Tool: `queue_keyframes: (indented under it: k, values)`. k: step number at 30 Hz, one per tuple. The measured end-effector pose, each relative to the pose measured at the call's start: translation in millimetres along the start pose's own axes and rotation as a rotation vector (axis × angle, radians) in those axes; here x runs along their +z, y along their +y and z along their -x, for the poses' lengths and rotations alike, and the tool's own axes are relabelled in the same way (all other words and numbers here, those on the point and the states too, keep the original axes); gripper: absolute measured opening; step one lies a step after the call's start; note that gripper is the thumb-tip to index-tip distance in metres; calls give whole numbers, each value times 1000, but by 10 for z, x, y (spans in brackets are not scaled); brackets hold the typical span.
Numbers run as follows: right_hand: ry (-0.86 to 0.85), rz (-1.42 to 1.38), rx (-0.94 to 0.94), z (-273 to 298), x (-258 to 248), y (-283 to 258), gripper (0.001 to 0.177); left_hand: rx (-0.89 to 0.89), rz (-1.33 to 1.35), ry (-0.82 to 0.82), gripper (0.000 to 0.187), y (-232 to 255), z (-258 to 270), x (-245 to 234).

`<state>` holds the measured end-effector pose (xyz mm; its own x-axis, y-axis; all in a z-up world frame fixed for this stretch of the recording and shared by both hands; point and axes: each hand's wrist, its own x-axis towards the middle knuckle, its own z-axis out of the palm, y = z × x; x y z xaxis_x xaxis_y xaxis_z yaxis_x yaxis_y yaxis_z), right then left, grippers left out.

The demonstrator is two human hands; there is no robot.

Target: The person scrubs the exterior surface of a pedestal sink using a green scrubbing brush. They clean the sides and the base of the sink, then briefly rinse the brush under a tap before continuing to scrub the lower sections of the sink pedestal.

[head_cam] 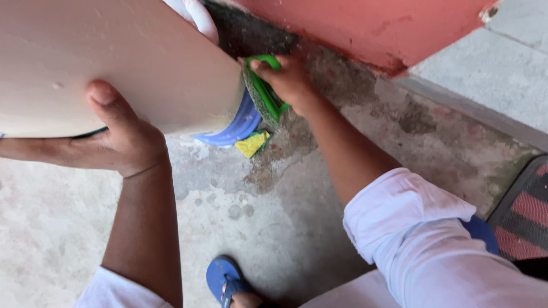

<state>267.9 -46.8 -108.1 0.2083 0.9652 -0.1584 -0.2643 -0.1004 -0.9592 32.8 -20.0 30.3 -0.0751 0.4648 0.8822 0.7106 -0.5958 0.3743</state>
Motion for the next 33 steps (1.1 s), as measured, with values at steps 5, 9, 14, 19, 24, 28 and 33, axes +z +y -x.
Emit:
queue_keyframes:
  k: [5,9,14,19,24,28,33]
  values:
    - [36,115,-103,-93,34,-63,32,5,47,12,107,0,-28,44]
    - [9,183,-312,-90,-46,-9,28,-14,-51,-3,101,21,36,-13]
    - [2,328,-165,-169,-126,-37,26,0,-71,-37,94,40,10,-35]
    - [21,338,-113,-188,-84,-63,30,-5,54,20,110,88,-4,27]
    - [-98,147,-140,-168,-89,-240,32,-42,-77,-7,105,66,4,-14]
    - [-4,201,-96,-96,-23,-218,32,-39,-75,-7,115,-82,85,-40]
    - [-159,139,-155,-138,-148,-281,32,-56,-68,3,114,-212,127,-26]
